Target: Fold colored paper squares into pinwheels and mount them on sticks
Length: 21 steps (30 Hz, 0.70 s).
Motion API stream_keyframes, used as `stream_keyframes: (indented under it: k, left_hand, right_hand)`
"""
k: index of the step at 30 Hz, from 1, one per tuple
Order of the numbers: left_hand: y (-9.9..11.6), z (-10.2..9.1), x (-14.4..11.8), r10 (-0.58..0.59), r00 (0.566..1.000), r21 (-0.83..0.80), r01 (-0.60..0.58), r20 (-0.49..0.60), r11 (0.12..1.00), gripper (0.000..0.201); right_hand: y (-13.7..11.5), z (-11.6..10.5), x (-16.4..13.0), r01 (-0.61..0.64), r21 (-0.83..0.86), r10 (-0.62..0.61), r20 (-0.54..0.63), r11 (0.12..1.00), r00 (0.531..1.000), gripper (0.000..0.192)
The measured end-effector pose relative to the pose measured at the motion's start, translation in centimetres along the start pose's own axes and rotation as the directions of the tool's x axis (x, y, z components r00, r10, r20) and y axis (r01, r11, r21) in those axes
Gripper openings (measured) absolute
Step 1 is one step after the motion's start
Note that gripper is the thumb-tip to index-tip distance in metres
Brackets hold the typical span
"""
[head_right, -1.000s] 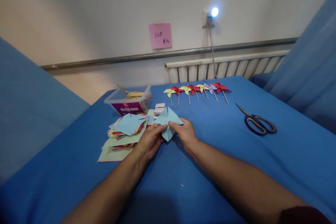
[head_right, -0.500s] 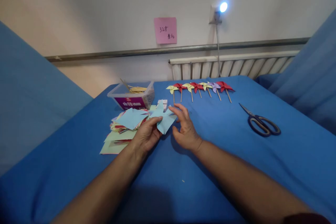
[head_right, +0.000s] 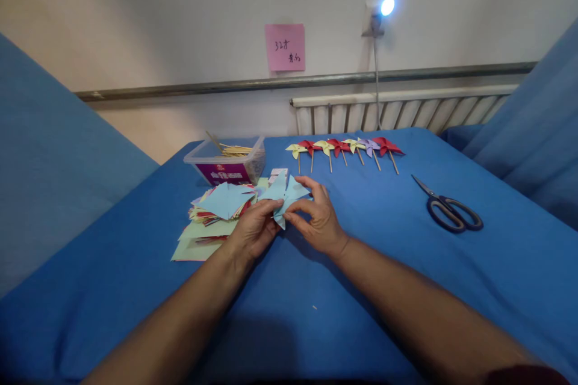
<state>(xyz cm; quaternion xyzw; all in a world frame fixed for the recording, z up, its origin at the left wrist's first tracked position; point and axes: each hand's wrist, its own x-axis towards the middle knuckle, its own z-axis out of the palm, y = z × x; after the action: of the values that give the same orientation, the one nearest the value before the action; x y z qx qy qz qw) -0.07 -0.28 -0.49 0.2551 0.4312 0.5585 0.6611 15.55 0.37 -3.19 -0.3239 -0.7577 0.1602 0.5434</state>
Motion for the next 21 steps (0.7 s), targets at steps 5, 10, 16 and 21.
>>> stream_keyframes:
  k: [5,10,16,21]
  left_hand:
    - [-0.03,0.57,-0.37,0.007,1.000,0.062,-0.008,0.008,0.998,0.023]
    - [-0.03,0.71,-0.55,-0.012,1.000,0.103,0.010,0.027,0.995,0.021]
    - [-0.13,0.60,-0.40,-0.026,0.999,0.106,0.023,0.032,0.994,0.020]
    - [-0.18,0.66,-0.40,-0.025,1.000,0.131,0.023,0.014,0.991,0.021]
  right_hand:
    - [0.12,0.13,0.15,-0.132,0.079,0.137,-0.052,0.988,0.989,0.009]
    - [0.65,0.12,0.27,-0.181,0.117,0.190,-0.078,0.977,0.979,0.009]
    - [0.70,0.21,0.47,-0.190,0.104,0.198,-0.077,0.976,0.977,0.012]
    - [0.68,0.28,0.46,-0.206,0.069,0.211,-0.071,0.976,0.975,0.012]
